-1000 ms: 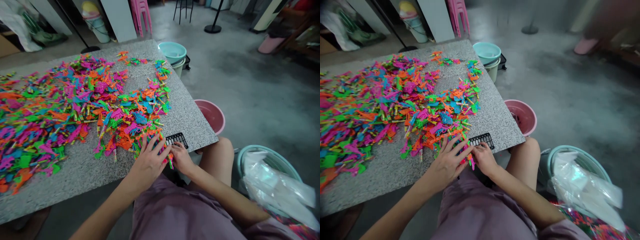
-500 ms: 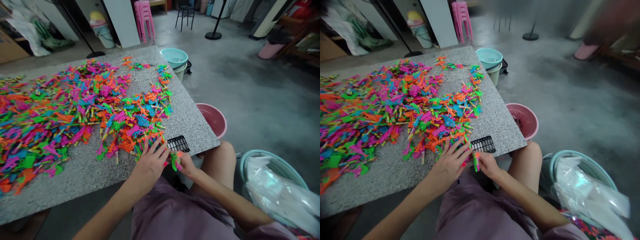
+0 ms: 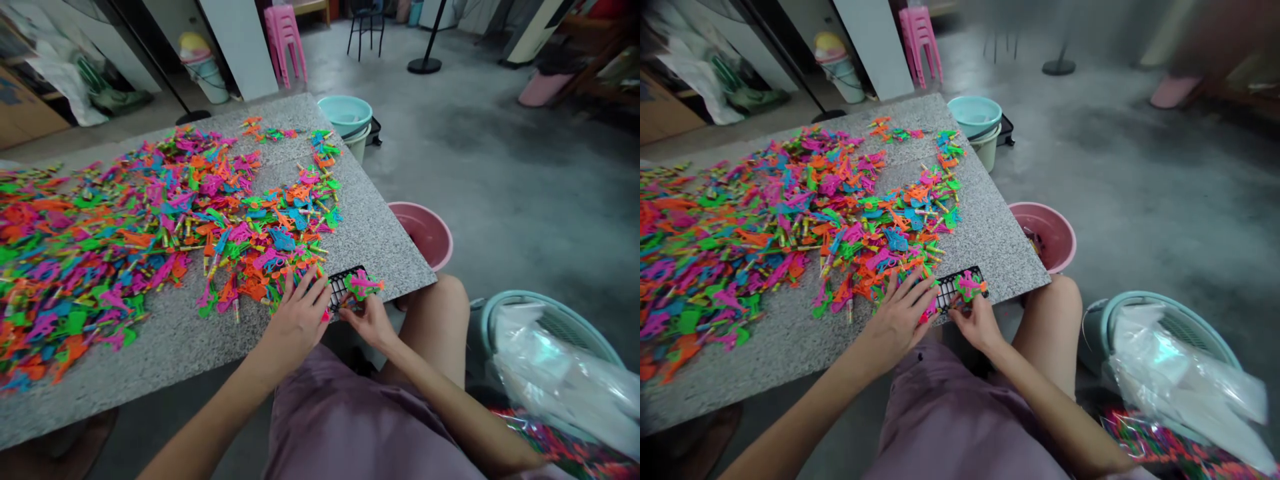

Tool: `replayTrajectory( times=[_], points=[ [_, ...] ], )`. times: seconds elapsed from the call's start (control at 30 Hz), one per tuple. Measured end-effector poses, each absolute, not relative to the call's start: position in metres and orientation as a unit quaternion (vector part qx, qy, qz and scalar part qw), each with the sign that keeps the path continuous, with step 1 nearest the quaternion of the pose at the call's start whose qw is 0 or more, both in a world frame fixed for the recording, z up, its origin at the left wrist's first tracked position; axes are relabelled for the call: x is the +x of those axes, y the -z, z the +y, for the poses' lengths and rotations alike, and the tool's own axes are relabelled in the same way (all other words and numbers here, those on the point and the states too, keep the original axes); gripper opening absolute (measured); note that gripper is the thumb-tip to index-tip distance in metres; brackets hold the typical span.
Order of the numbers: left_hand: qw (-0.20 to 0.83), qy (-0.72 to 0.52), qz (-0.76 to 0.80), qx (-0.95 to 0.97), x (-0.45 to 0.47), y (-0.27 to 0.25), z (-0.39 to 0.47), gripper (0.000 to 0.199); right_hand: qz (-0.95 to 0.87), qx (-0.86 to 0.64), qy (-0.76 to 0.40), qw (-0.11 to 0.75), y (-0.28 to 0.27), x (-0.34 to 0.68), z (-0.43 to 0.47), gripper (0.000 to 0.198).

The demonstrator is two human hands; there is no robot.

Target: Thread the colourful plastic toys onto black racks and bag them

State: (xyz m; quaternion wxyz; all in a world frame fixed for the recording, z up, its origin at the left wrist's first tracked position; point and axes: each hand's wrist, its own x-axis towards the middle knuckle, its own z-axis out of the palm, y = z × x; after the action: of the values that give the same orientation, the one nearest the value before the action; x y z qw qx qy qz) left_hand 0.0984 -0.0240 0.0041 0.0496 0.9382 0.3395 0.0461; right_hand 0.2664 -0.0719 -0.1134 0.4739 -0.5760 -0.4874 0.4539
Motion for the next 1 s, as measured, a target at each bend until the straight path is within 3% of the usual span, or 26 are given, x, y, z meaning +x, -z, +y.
replayTrajectory(
  times=[0.1,0.3,0.53,0.7,0.87,0.93,1.0],
  points=[
    [0.048,-0.037,0.336,0.940,0.098,-0.004,-0.025,0.037,-0.545,-0.574,-0.413,0.450,0.113,0.255,-0.067,0.014],
    [0.045,-0.052,0.335,0.940,0.094,-0.001,-0.027,0.037,-0.670,-0.646,-0.242,0.275,0.113,0.260,-0.059,0.010],
    [0.056,-0.058,0.337,0.938,0.094,0.002,-0.026,0.042,-0.706,-0.618,-0.296,0.179,0.089,0.263,-0.046,0.021],
    [0.062,-0.054,0.346,0.935,0.096,-0.001,-0.027,0.045,-0.722,-0.596,-0.281,0.211,0.091,0.253,-0.049,0.033],
    [0.052,-0.044,0.330,0.942,0.093,-0.006,-0.031,0.036,-0.719,-0.581,-0.293,0.243,0.108,0.256,-0.066,0.024],
    [0.046,-0.039,0.328,0.943,0.092,-0.006,-0.034,0.032,-0.740,-0.566,-0.261,0.253,0.110,0.273,-0.069,0.037],
    [0.039,-0.033,0.322,0.945,0.091,-0.007,-0.039,0.029,-0.762,-0.571,-0.175,0.253,0.113,0.298,-0.071,0.065]
  ],
)
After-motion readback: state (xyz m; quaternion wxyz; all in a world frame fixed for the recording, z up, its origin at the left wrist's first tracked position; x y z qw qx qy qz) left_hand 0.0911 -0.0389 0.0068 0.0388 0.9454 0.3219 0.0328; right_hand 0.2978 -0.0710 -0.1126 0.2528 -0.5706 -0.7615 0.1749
